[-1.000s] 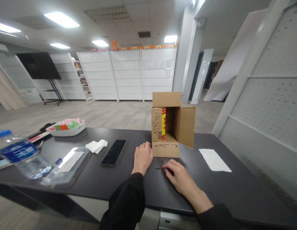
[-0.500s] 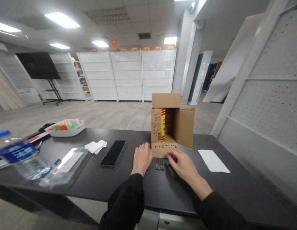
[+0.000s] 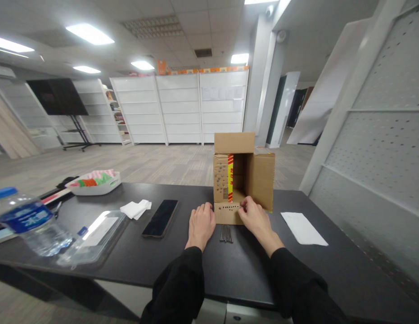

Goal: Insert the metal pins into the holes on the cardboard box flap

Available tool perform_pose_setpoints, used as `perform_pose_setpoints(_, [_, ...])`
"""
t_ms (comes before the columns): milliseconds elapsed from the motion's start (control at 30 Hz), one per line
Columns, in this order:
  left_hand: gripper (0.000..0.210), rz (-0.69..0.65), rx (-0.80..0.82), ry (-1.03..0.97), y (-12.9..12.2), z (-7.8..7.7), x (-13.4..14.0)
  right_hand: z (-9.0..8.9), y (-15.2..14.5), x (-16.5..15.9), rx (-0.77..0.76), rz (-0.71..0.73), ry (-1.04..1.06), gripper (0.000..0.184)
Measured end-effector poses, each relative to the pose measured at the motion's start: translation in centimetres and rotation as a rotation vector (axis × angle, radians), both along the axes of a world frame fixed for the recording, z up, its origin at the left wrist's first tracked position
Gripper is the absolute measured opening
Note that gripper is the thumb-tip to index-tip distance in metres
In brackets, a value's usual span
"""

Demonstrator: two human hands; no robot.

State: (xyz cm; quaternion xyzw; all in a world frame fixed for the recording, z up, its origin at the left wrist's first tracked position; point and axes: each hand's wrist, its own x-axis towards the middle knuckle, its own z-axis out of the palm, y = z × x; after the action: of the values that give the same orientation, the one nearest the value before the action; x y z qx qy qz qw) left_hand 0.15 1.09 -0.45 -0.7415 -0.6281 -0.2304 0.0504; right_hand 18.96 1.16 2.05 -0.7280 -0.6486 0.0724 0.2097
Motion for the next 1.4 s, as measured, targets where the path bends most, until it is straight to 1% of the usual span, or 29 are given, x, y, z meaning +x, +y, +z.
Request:
perform_pose_setpoints(133, [0.018,0.001,0.01,0.007,0.0,-0.07,0.01,0.06,-0.08,-0.28,-0.011,-0.008,0.011,0.016])
perform_pose_setpoints(333, [0.018,-0.001,0.008,0.004,-0.08,-0.02,0.02,-0.02,0.09,-0.29,-0.014,-0.016,0.025,0.019])
perform_pose_setpoints(667, [0.019,-0.001,0.011,0.003,0.02,-0.03,0.0,-0.08,0.41,-0.35,-0.021,-0.031,0.032,0.015])
perform_pose_setpoints(967, [0.02,-0.001,0.016,0.005,0.12,-0.16,0.02,-0.23,0.67,-0.37,-0.031,-0.05,0.004,0.018])
perform_pose_setpoints(1400, [0.018,-0.002,0.01,0.0,0.09,-0.05,0.02,0.38,0.75,-0.69,-0.057,-0.069,0.009,0.022])
